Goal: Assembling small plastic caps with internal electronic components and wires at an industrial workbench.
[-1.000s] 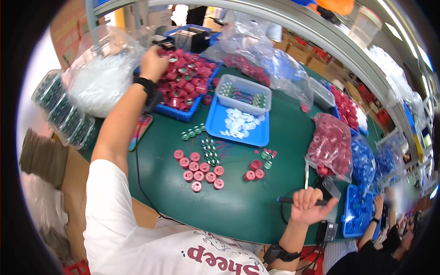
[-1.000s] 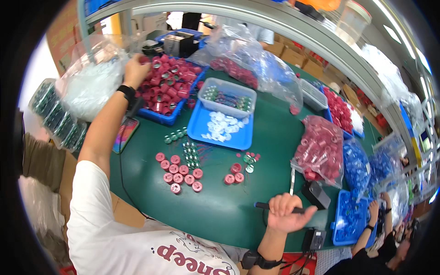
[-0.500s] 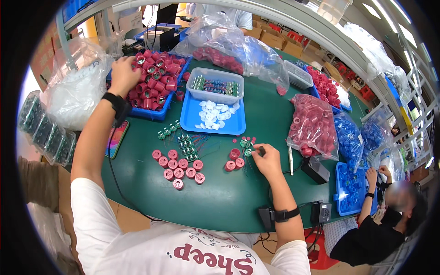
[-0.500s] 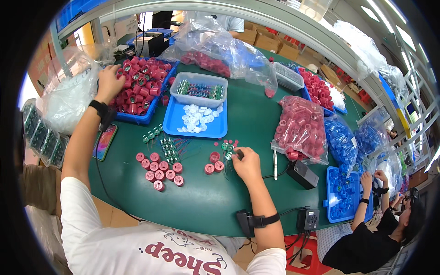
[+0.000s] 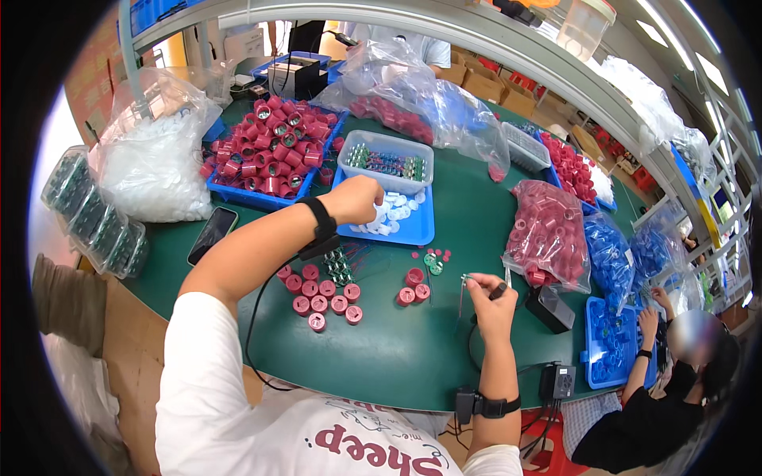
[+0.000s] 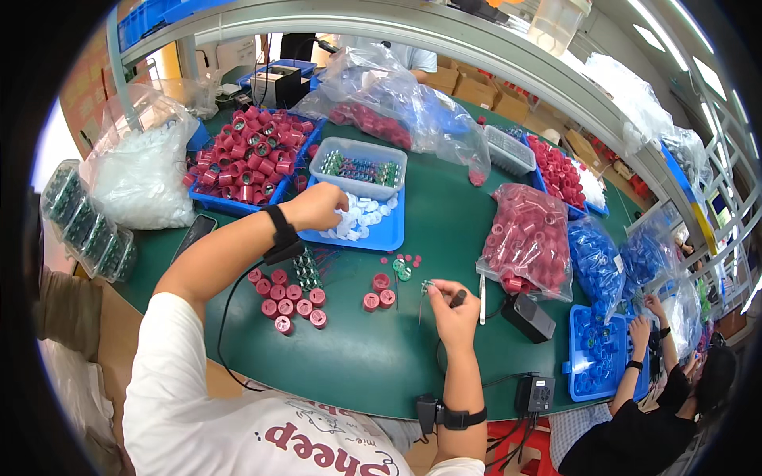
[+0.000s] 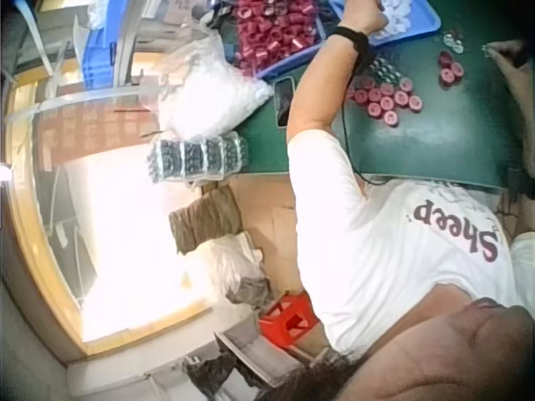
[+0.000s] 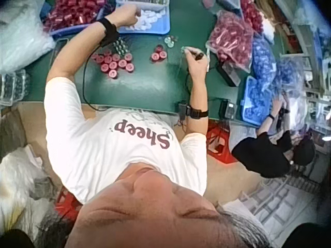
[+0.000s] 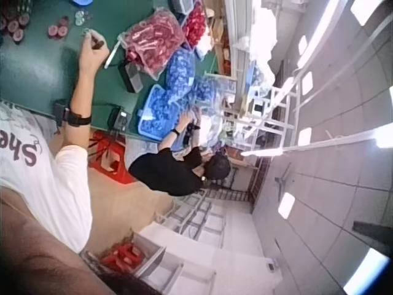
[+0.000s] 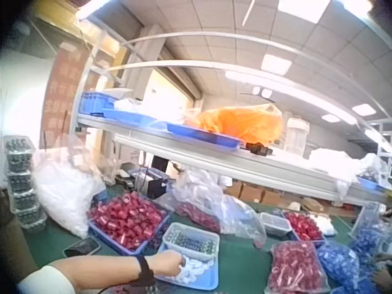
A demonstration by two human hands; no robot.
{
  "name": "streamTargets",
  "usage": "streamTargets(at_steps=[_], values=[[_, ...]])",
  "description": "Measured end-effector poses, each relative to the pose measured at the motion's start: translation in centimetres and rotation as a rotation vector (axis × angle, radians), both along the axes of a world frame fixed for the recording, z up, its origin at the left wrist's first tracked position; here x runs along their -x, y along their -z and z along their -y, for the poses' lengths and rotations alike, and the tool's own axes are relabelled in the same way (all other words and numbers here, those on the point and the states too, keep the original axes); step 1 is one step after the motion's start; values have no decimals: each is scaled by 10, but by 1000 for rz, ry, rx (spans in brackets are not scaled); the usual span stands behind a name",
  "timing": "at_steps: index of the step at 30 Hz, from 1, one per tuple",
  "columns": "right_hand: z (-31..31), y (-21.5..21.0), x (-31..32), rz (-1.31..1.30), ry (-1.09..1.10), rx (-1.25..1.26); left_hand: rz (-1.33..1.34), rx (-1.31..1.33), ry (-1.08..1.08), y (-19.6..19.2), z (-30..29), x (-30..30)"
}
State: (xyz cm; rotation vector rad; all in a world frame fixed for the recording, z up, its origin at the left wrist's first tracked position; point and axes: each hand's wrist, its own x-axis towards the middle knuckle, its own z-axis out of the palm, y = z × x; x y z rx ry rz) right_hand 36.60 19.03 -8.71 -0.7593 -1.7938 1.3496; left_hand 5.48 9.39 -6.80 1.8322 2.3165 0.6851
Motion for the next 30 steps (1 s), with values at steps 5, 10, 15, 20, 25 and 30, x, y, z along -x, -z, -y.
streamTargets(at_steps=[5,10,15,20,25,30], values=[[3,12,-5,-244,-69,268,-146,153,-58,8,-25,3],[2,26,-4,-344,-92,391,-161,226,-52,30,-33,5],[-1,30,-9,-408,-118,425,-192,153,-31,29,-30,-4],[-2,30,-12,-459,-127,445,284,-88,-25,6,-8,4],[-2,25,-15,-565,-163,534,1245,-164,114,-39,25,-47],[25,-2,-3,-582,-323,623,1378,-216,176,-50,57,-107]])
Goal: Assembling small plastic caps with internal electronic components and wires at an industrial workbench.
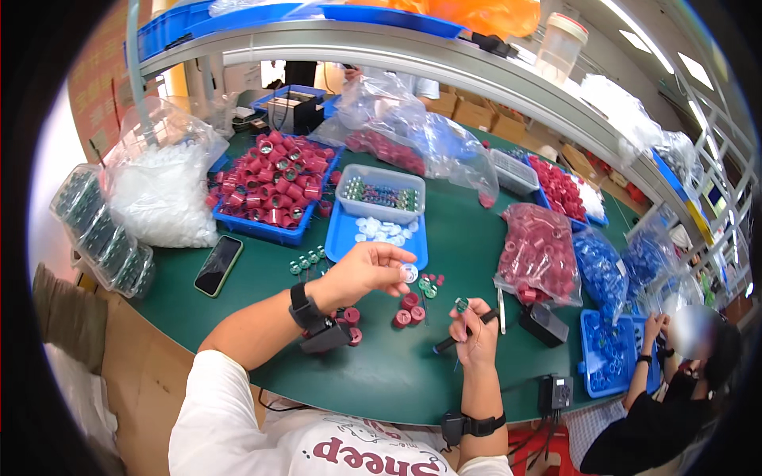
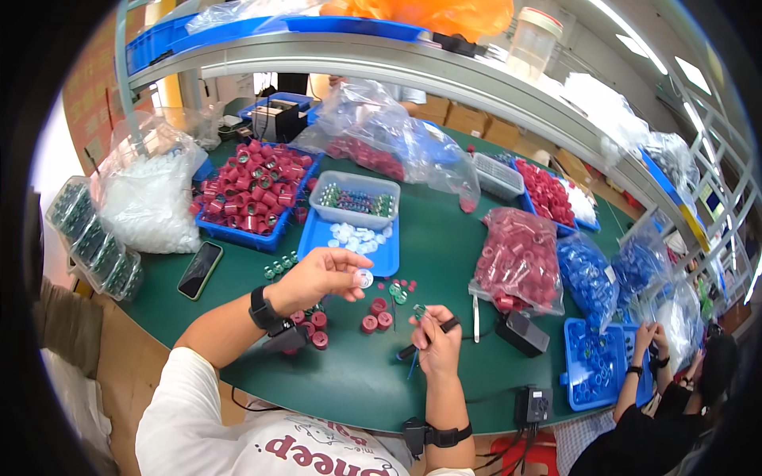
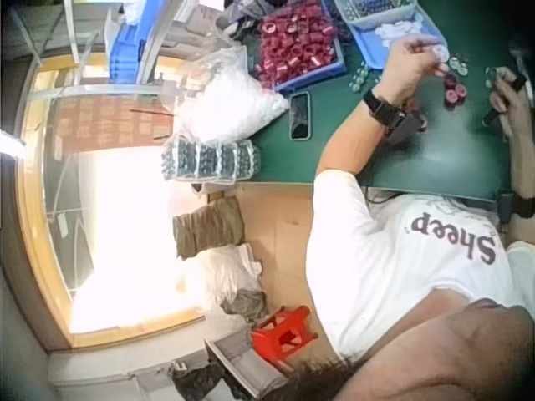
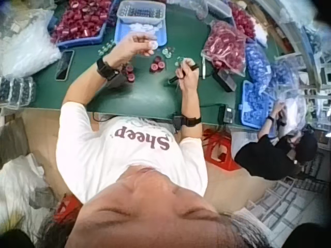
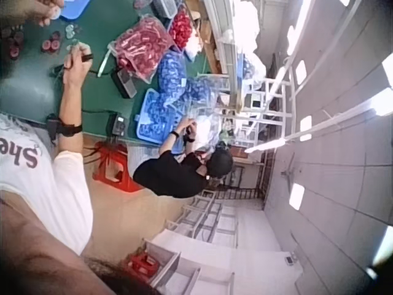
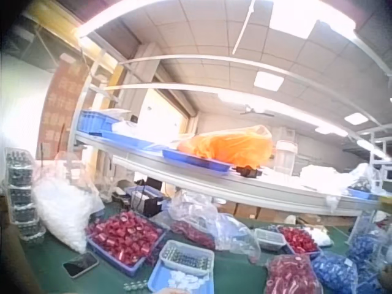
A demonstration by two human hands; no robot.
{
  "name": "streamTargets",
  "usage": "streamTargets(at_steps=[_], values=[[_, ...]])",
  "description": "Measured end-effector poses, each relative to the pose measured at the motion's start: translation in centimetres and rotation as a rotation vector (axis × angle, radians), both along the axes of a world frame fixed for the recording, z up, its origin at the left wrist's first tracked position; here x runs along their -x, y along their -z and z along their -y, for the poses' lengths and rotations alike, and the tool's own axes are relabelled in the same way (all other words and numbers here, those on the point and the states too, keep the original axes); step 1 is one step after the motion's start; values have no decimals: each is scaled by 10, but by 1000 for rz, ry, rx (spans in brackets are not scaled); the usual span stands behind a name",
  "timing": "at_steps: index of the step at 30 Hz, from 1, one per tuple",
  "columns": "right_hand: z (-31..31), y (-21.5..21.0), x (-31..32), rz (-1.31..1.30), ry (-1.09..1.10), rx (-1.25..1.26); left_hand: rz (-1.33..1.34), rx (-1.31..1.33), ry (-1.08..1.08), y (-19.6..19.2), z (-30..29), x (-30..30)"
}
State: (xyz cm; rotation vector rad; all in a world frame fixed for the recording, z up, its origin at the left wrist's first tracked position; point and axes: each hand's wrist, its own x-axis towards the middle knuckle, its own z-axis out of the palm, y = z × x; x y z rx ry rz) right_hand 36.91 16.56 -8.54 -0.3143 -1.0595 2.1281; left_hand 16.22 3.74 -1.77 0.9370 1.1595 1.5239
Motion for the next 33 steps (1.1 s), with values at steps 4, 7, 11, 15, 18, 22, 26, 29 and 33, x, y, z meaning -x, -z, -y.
streamTargets(at_steps=[4,7,11,15,18,22,26,29,33], values=[[17,-11,-4,-10,-40,32,86,17,20,13,1,-24],[29,-17,-5,0,-33,20,144,8,36,22,1,-34],[40,-21,-5,-21,-15,29,146,-27,40,31,0,-43],[41,-16,-5,-2,-5,25,63,-54,38,34,-2,-47],[43,-13,-2,14,-3,-4,74,-127,17,40,0,-48],[45,-8,-3,-31,-31,35,-98,-291,-104,57,1,-47],[44,-6,-8,6,28,39,-23,-179,1,51,0,-53],[47,-11,-5,101,89,12,-28,-217,21,51,3,-51],[45,-6,-4,38,28,36,-26,-180,-24,42,8,-51]])
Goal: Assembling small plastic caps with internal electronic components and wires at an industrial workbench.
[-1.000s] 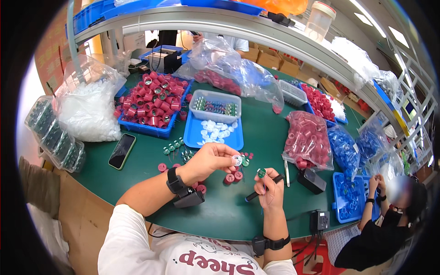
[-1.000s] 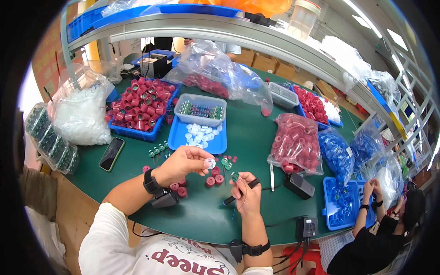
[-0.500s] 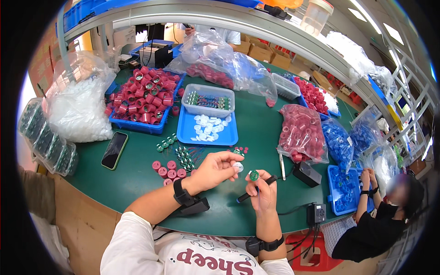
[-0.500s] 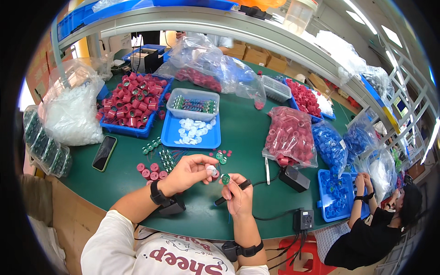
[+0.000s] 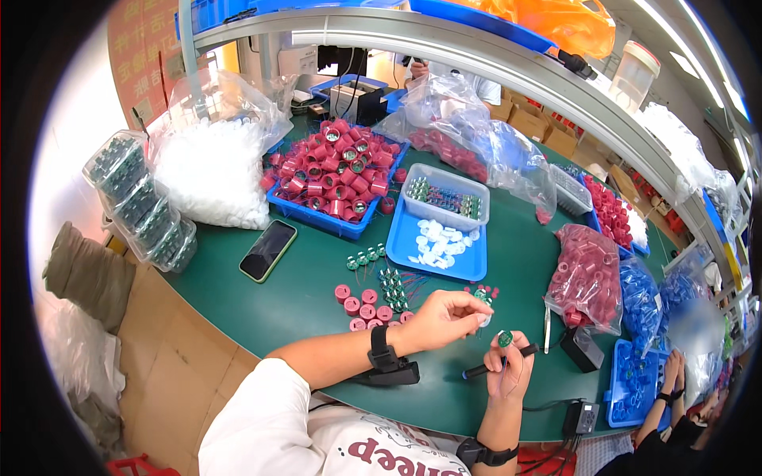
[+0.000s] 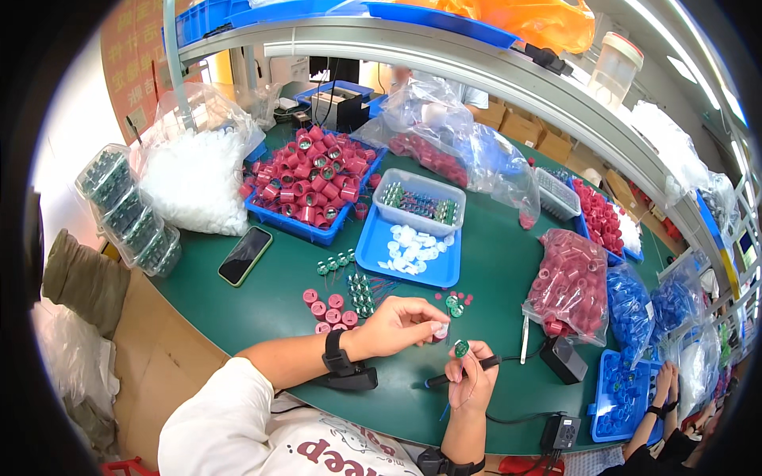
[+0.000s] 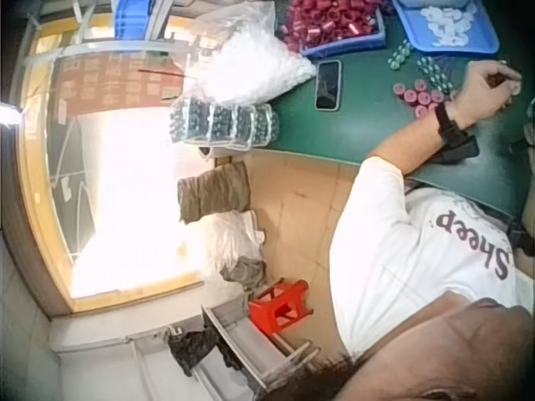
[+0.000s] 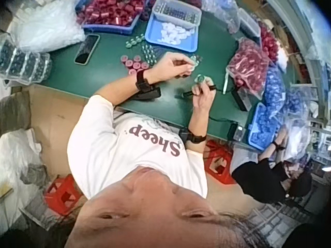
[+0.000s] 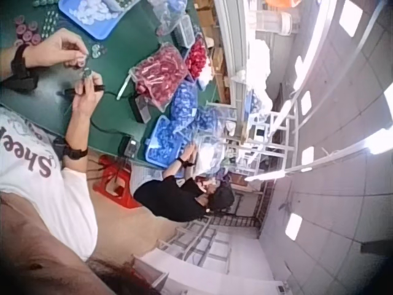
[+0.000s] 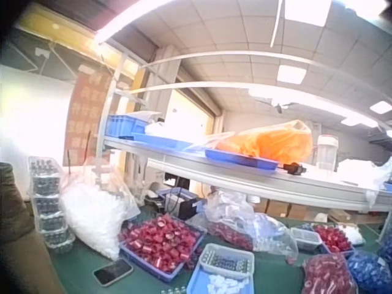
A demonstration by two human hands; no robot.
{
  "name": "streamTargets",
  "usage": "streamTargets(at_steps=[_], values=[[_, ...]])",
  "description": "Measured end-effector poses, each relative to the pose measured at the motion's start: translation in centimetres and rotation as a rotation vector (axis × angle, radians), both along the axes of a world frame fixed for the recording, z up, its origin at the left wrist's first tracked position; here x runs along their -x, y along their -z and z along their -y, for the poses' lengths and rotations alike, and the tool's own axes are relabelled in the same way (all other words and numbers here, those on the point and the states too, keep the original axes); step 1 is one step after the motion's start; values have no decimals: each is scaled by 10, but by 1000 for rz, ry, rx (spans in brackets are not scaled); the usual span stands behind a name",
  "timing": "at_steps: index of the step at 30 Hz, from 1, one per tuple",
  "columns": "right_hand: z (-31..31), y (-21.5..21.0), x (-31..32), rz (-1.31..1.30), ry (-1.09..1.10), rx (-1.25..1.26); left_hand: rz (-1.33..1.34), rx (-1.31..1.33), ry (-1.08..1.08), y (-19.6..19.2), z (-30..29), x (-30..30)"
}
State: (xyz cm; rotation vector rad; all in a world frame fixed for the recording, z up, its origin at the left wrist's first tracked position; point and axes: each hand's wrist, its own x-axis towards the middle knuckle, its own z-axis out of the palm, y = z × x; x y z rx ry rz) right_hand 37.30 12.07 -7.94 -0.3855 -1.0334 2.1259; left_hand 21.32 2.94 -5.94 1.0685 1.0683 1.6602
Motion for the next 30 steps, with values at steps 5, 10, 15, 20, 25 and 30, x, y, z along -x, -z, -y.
streamTargets(at_steps=[5,10,15,20,25,30], values=[[-1,-1,-3,-28,40,-22,57,-45,-78,11,-9,-7],[5,-2,8,40,67,-73,142,48,-64,15,-2,-2],[8,-3,7,202,157,-195,91,82,-103,15,-4,-10],[8,-1,7,275,233,-323,-42,47,-163,15,-4,-18],[12,-2,9,369,299,-419,-176,62,-233,13,-1,-20],[20,-7,15,413,387,-507,-297,17,-257,7,5,-23]])
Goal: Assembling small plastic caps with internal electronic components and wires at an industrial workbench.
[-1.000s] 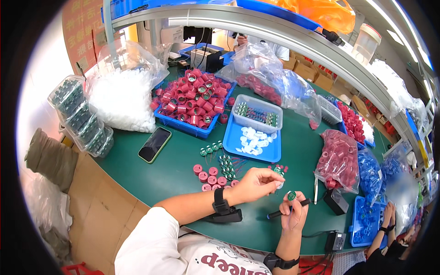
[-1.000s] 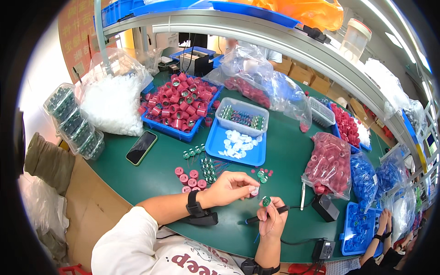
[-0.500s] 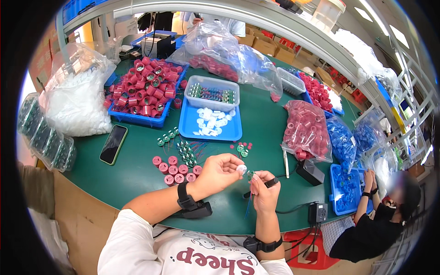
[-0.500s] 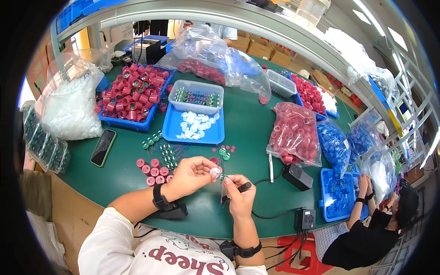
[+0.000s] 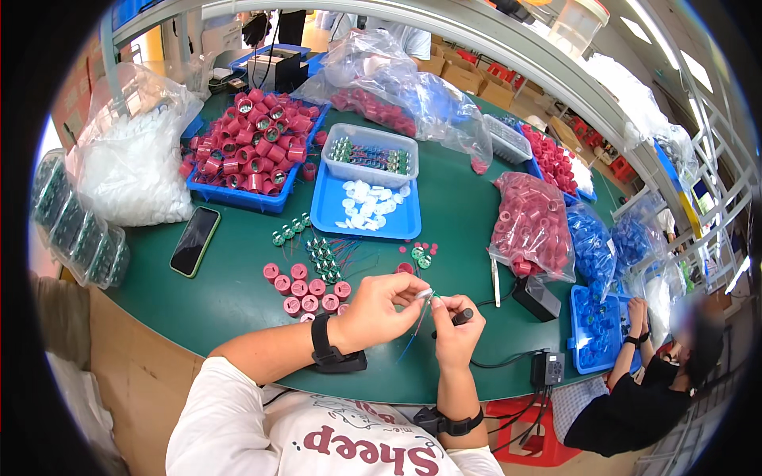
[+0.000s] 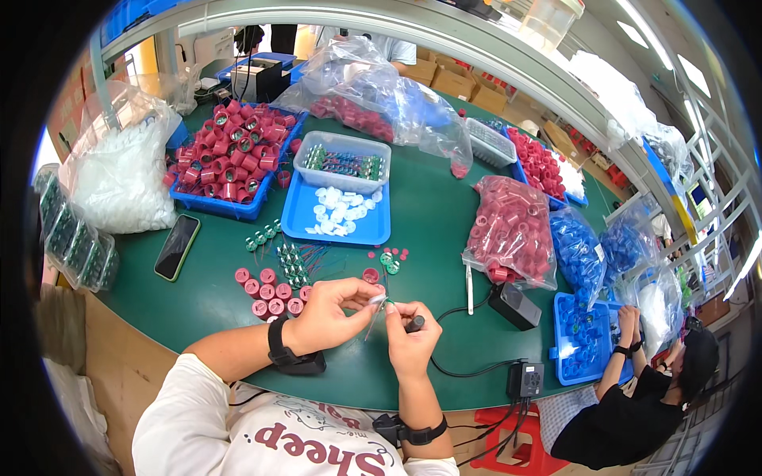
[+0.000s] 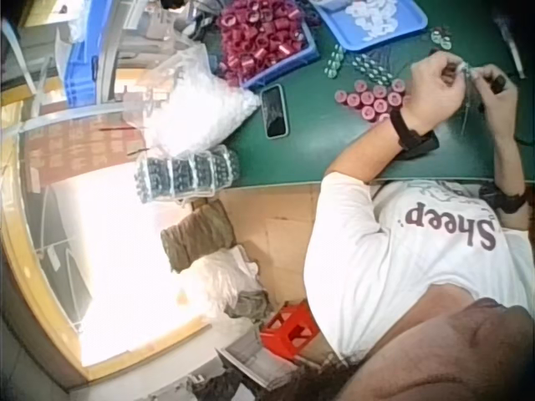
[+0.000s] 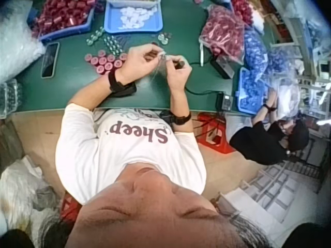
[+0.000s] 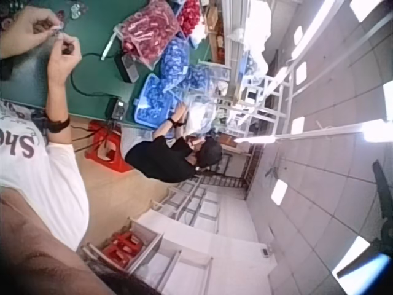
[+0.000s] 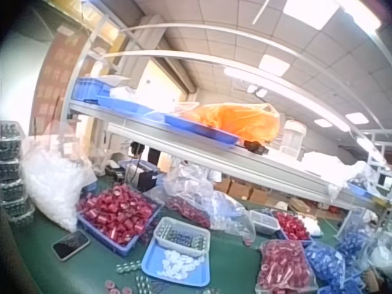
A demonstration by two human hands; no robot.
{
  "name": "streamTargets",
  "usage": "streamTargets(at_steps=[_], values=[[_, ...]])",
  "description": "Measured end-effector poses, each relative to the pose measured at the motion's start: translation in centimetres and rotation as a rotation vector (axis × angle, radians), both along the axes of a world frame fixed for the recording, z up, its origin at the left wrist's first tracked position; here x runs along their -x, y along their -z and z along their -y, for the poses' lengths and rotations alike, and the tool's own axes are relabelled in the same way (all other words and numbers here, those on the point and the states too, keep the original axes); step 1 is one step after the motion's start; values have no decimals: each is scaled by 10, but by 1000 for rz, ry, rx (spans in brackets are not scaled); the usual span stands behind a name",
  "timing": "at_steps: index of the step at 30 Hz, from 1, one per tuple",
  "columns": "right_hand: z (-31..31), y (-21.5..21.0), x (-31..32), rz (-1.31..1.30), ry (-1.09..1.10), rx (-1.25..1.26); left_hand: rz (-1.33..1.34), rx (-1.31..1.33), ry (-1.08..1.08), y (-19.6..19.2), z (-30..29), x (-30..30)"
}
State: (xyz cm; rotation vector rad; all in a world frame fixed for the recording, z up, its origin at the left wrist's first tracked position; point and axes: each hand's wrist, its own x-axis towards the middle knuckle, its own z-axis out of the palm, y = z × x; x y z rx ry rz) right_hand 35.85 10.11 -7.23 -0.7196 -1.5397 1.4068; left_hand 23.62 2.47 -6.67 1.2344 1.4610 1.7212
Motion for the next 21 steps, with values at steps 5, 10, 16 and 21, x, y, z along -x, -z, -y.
streamTargets(at_steps=[5,10,16,21], values=[[1,6,2,72,151,-300,40,-93,95,-1,3,-2],[-1,5,4,93,313,-869,587,-76,332,5,0,-1],[-2,7,-1,-18,298,-972,300,-307,277,6,-1,-10],[-2,1,-18,-408,-249,157,-264,-397,45,-8,4,-4]])
